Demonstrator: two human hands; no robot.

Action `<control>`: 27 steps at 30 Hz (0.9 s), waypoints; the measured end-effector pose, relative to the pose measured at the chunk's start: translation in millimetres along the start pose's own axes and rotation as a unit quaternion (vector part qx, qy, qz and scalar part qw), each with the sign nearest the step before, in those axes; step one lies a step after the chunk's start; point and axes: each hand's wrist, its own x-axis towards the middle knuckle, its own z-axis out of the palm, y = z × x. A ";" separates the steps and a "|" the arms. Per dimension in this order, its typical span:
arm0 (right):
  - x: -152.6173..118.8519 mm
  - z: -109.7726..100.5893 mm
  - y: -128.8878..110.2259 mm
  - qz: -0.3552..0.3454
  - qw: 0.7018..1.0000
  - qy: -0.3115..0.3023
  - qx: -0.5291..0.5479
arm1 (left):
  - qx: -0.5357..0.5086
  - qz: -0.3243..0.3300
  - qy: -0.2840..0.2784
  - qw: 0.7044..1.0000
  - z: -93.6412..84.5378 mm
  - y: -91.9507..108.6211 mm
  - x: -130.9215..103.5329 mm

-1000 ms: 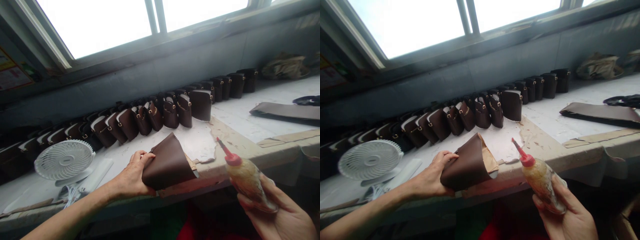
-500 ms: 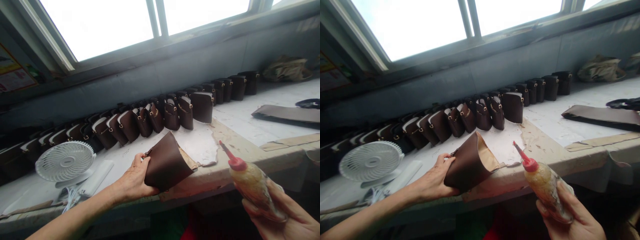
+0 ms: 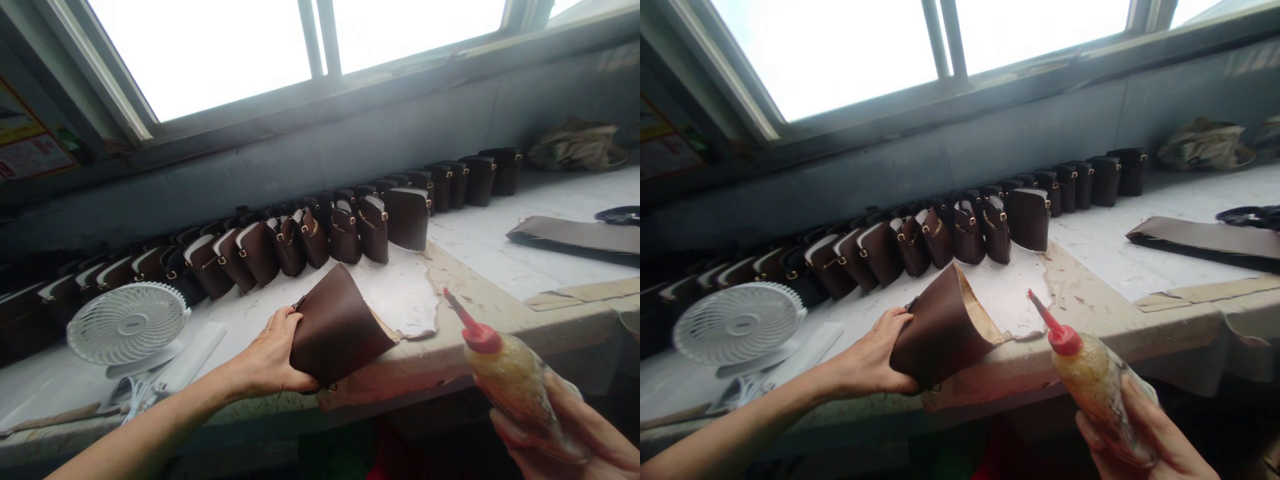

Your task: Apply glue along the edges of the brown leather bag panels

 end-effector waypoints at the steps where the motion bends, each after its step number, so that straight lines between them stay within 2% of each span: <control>1: -0.4 -0.3 0.4 -0.005 1.000 -0.008 0.000 | -0.006 0.000 0.002 1.000 -0.6 0.9 0.2; 7: 0.3 -0.5 3.1 -0.021 1.000 -0.015 0.003 | -0.055 -0.012 0.013 0.998 0.5 -1.9 0.9; 14: -7.3 15.2 -4.7 0.016 0.993 0.112 0.027 | -0.066 -0.010 0.005 0.998 1.9 -5.5 6.4; 21: -18.3 36.5 -8.1 0.030 0.994 0.092 0.042 | -0.121 0.056 0.029 0.991 10.6 -15.1 19.8; 27: -21.1 35.9 -10.7 -0.015 0.995 0.091 0.048 | -0.115 0.123 0.045 0.985 17.2 -27.4 25.8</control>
